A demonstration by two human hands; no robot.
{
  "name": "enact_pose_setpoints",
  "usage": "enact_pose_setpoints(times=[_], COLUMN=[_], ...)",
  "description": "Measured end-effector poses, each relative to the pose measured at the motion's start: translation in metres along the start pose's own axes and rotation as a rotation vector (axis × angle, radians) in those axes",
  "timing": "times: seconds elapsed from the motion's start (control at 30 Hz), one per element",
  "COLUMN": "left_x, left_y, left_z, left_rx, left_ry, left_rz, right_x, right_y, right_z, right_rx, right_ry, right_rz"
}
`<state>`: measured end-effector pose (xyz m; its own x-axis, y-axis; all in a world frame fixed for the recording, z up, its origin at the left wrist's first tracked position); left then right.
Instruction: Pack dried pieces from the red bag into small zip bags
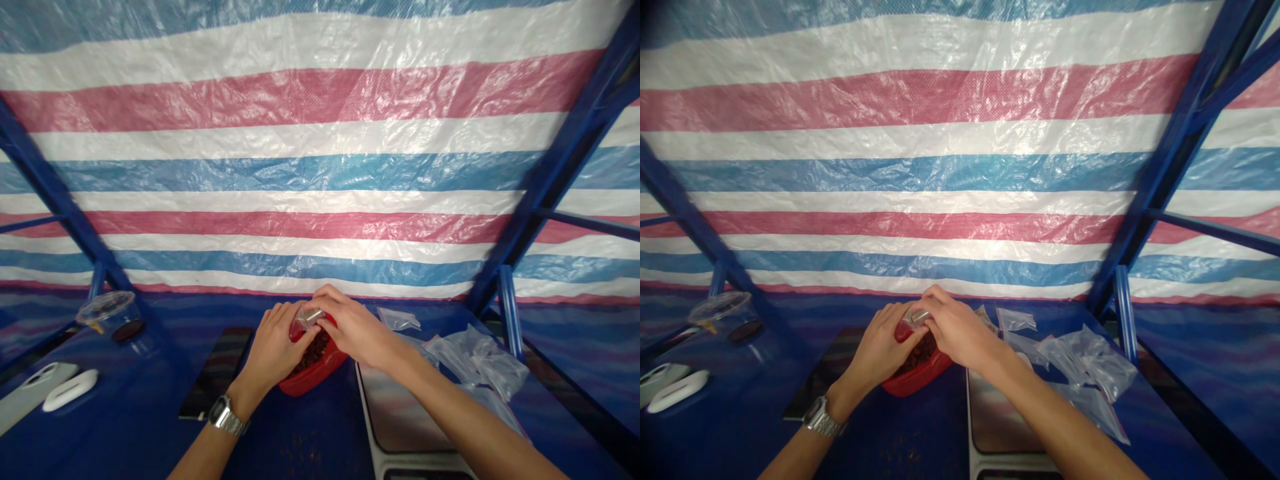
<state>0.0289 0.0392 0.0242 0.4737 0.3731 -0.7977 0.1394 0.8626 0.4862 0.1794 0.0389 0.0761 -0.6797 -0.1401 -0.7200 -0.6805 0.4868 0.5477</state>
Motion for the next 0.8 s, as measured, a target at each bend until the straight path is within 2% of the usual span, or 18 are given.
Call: enact_pose_setpoints(times=[0.23,0.5,0.67,0.73,0.8], left_x=[-0.002,-0.012,-0.009,-0.012,-0.019], left_y=[0.000,0.002,0.000,0.001,0.001], left_z=[0.000,-0.014,-0.006,-0.005,-0.007], left_rx=[-0.029,-0.167,-0.116,-0.132,-0.193], left_ry=[-0.191,-0.441,-0.518,-0.589,-0.700], left_rz=[-0.006,0.037,-0.025,-0.001,0.081], right_x=[0.004,-0.013,-0.012,-0.017,-0.027], right_y=[0.002,0.003,0.003,0.003,0.003], right_z=[-0.004,-0.007,-0.012,-0.015,-0.017], right_rx=[-0.068,-0.045,-0.071,-0.087,-0.067], right_ry=[-0.030,-0.059,-0.087,-0.112,-0.150], right_rz=[0.016,0.151,0.123,0.186,0.310])
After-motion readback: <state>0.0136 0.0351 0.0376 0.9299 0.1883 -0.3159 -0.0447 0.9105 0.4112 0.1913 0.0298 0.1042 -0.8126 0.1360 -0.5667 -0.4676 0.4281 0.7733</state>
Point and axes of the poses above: each hand's wrist, its own y-axis towards the middle knuckle, its own x-axis out of the palm, z = x × y, the point moved 6 cm from there along y, towards the middle knuckle, and after that the axes turned 9 degrees about -x, right-handed, at the moved point
